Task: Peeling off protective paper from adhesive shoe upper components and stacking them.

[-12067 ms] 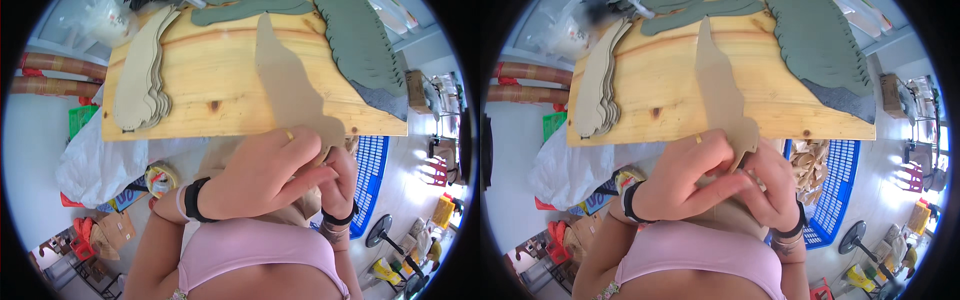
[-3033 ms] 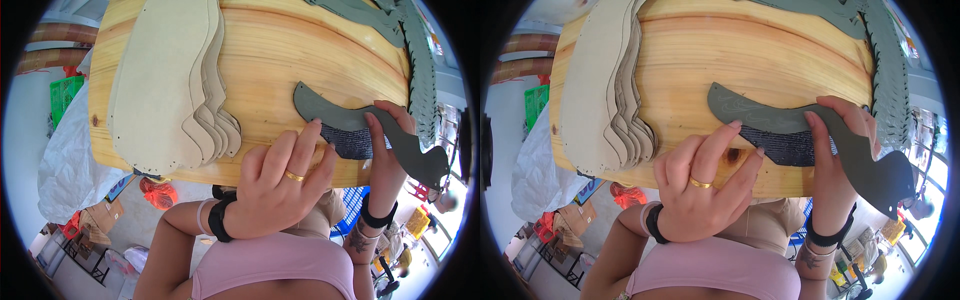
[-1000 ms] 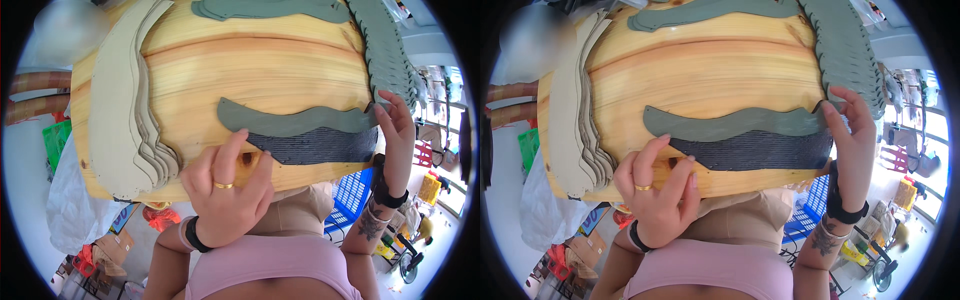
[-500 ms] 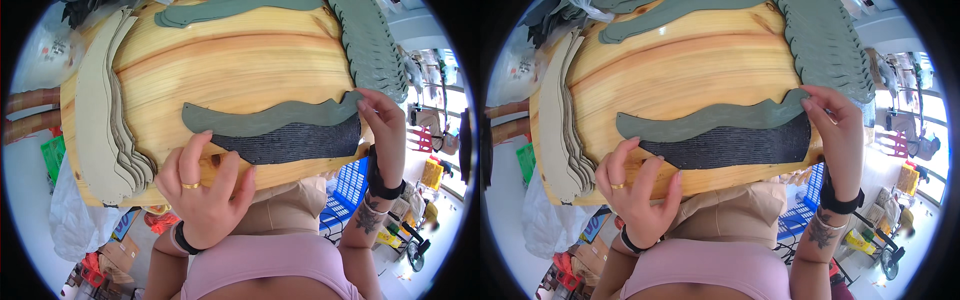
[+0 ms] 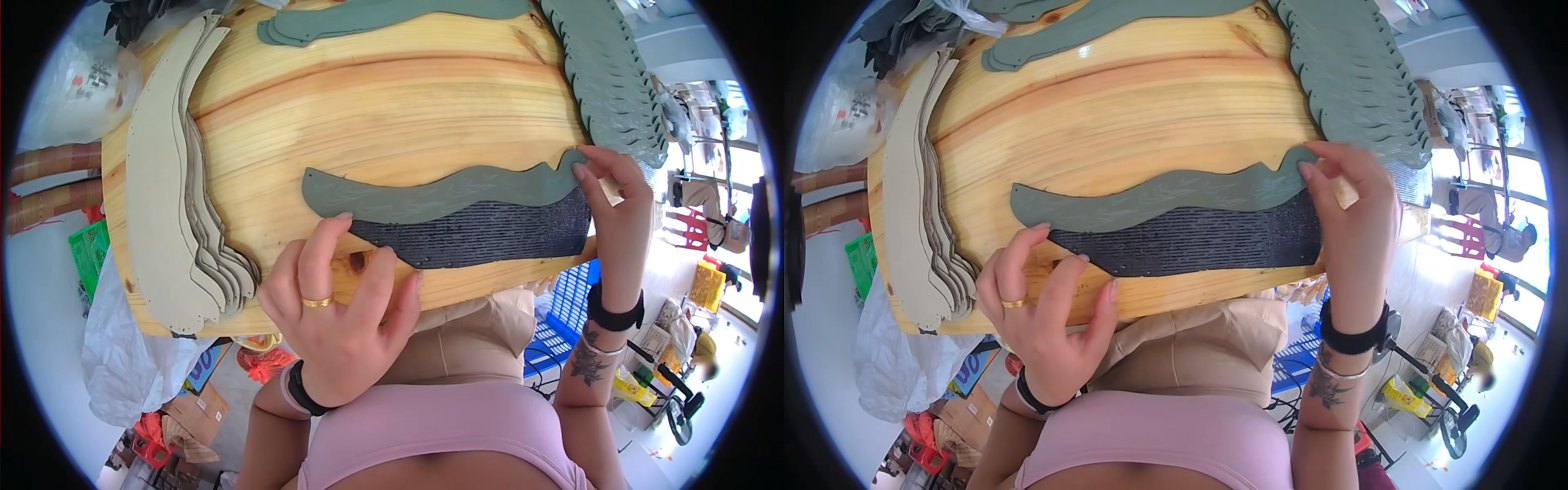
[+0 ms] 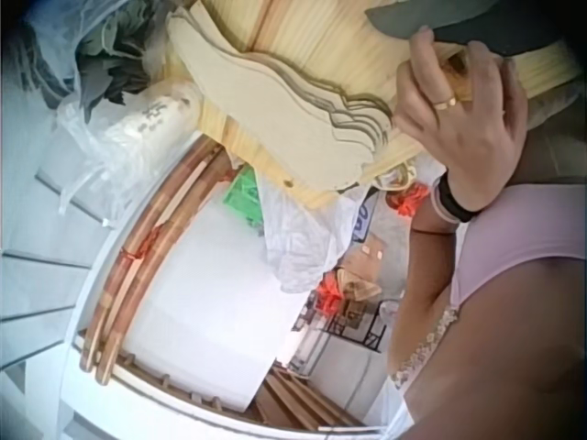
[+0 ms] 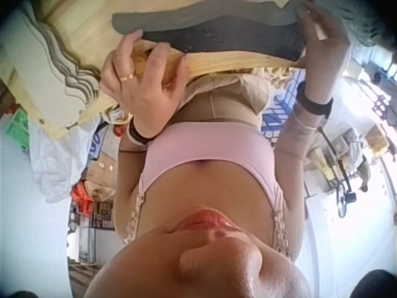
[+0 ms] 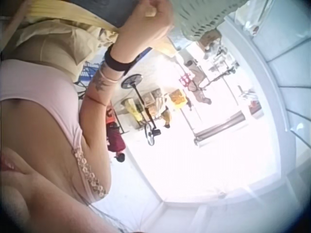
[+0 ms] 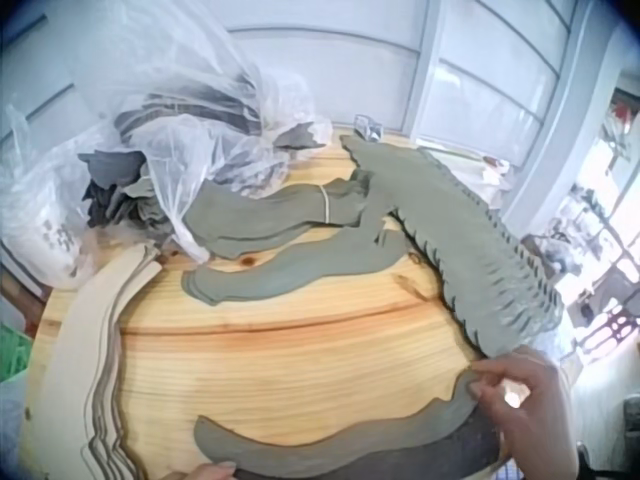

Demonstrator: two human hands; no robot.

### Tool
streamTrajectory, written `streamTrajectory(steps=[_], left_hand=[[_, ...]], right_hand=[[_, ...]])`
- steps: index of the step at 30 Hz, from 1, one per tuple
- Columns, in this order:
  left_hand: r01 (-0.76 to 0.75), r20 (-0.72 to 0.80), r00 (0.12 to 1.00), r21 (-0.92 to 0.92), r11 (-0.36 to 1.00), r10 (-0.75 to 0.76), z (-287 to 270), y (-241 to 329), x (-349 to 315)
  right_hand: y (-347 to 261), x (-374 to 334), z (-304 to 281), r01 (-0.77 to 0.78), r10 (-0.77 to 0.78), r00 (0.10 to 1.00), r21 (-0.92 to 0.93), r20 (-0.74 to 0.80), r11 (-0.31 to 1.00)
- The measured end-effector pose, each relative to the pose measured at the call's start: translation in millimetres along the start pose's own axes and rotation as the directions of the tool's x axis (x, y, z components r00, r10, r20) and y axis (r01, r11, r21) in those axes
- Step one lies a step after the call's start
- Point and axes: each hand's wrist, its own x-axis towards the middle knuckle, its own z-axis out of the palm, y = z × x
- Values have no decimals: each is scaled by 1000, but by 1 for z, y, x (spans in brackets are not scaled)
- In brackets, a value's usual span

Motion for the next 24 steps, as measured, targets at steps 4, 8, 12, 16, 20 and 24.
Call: streamTrajectory(steps=[4,8,12,16,20,24], left_hand=[[-5,-10,1000,5,1000,5,1,0,0],[-5,-14,1000,-24,1000,4,1,-3,-2],[-13,33,999,-53,999,15,-9,-9,-6],[-34,58,998,-85,996,38,-14,-9,-7],[14,74,997,-128,992,-5,-15,-4,-9],[-42,66,997,-80,996,47,-15,-2,-11]], right_hand=[[-10,-5,-2,196,-237,956,-225,-171,954],[-11,-13,-15,153,-157,937,-38,-312,987],[-4,-26,-23,-10,9,1000,-119,-12,993],[-1,-28,-15,-36,40,999,109,-33,993],[8,-16,-18,-71,31,988,266,151,961],[21,-13,-44,-286,103,867,318,488,904]])
